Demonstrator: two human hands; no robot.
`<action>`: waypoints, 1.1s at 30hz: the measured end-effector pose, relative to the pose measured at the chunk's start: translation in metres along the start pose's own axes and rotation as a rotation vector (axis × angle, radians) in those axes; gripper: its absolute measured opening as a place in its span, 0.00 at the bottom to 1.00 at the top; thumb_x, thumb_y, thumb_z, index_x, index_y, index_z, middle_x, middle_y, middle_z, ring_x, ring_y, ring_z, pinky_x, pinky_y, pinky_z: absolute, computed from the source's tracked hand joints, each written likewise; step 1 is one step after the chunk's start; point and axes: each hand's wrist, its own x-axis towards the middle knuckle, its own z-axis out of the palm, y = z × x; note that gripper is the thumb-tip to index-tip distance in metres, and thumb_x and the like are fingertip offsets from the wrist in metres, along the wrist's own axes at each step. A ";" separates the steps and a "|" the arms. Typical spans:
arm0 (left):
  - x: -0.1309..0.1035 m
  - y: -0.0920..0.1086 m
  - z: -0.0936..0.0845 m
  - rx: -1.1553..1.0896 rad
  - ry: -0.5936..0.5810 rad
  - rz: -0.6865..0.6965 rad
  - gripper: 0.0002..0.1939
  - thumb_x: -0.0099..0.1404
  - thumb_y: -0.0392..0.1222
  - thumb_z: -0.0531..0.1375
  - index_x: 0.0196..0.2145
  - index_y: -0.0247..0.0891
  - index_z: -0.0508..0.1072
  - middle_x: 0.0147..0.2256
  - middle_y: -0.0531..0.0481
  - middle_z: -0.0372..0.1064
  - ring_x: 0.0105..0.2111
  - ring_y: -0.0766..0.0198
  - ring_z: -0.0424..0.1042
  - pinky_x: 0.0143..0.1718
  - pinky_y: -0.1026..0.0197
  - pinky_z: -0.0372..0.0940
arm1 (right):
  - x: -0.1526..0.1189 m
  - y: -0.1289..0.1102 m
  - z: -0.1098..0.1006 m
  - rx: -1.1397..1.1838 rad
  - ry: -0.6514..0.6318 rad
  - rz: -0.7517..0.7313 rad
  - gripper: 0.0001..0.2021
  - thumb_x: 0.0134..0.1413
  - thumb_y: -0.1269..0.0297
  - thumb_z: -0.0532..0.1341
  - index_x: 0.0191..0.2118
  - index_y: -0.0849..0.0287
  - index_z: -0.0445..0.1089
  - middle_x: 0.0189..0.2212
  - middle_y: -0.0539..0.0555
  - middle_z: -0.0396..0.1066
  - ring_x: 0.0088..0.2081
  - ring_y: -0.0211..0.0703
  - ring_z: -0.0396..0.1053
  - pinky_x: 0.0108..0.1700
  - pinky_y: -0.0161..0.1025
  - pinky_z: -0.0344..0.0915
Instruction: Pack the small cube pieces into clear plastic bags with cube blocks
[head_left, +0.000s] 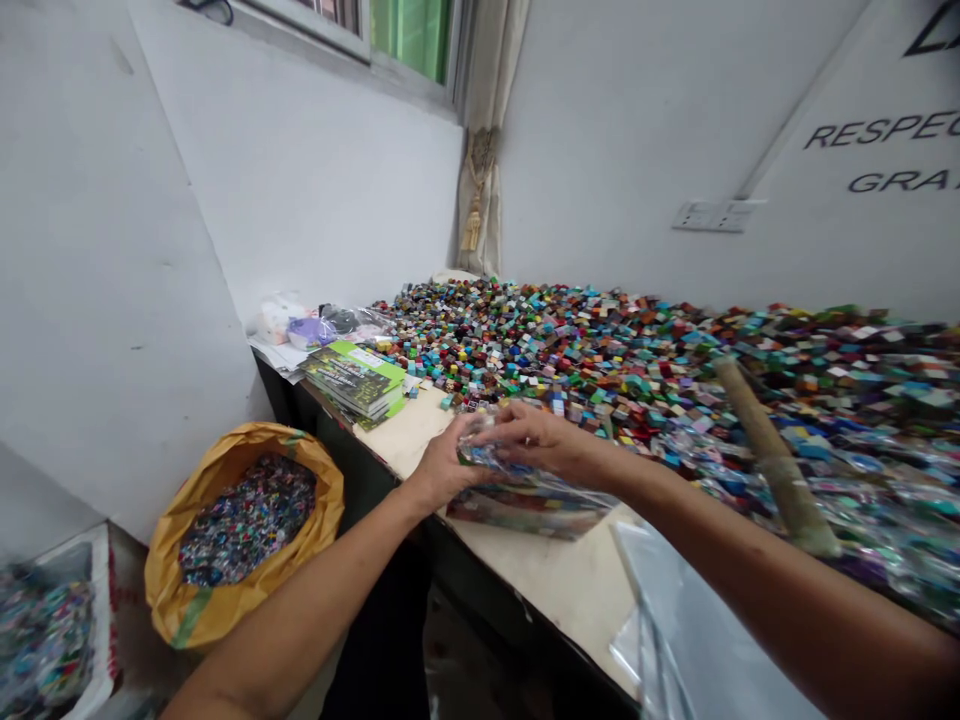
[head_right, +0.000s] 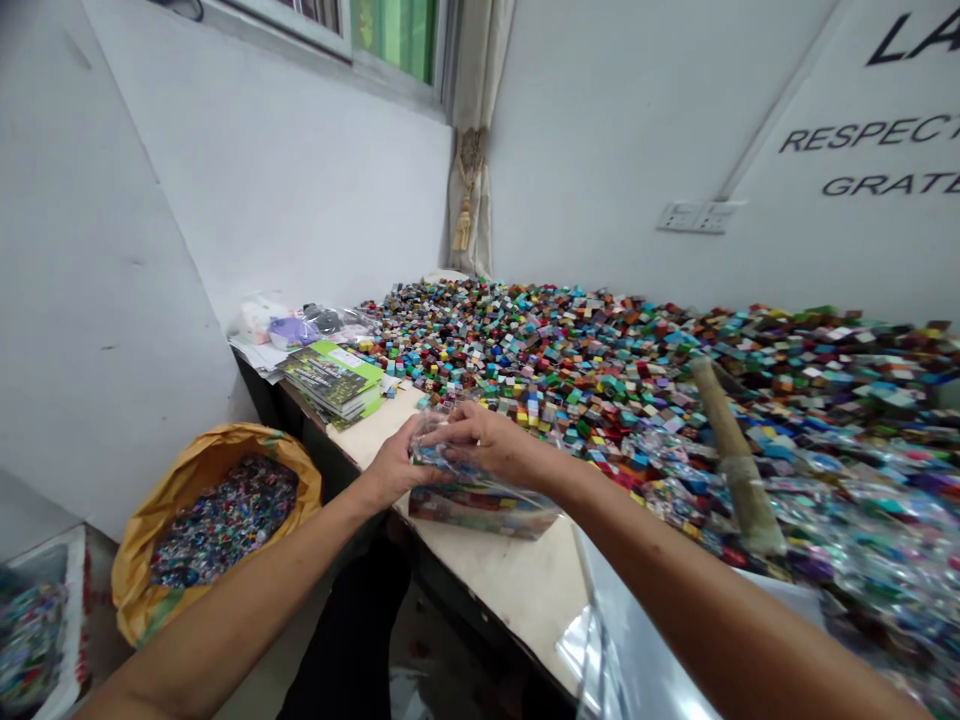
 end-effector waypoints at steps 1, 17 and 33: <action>0.000 0.001 0.000 -0.024 -0.011 -0.004 0.39 0.44 0.43 0.72 0.53 0.40 0.63 0.51 0.45 0.68 0.51 0.51 0.67 0.52 0.54 0.61 | 0.001 -0.003 0.000 -0.038 -0.025 -0.015 0.12 0.56 0.63 0.58 0.44 0.53 0.76 0.40 0.56 0.64 0.43 0.46 0.64 0.48 0.42 0.61; -0.001 0.037 -0.022 0.233 0.099 0.138 0.07 0.61 0.41 0.57 0.29 0.36 0.68 0.27 0.53 0.65 0.29 0.66 0.63 0.33 0.64 0.58 | 0.018 0.003 -0.002 -0.119 -0.120 0.046 0.13 0.48 0.72 0.62 0.41 0.55 0.78 0.35 0.55 0.65 0.38 0.45 0.65 0.44 0.40 0.62; 0.009 0.017 -0.003 -0.008 -0.030 -0.023 0.32 0.41 0.44 0.73 0.44 0.37 0.67 0.43 0.47 0.70 0.46 0.55 0.69 0.48 0.57 0.62 | 0.015 -0.014 -0.014 -0.067 -0.081 0.215 0.14 0.42 0.72 0.62 0.39 0.62 0.70 0.35 0.53 0.70 0.36 0.43 0.66 0.38 0.36 0.61</action>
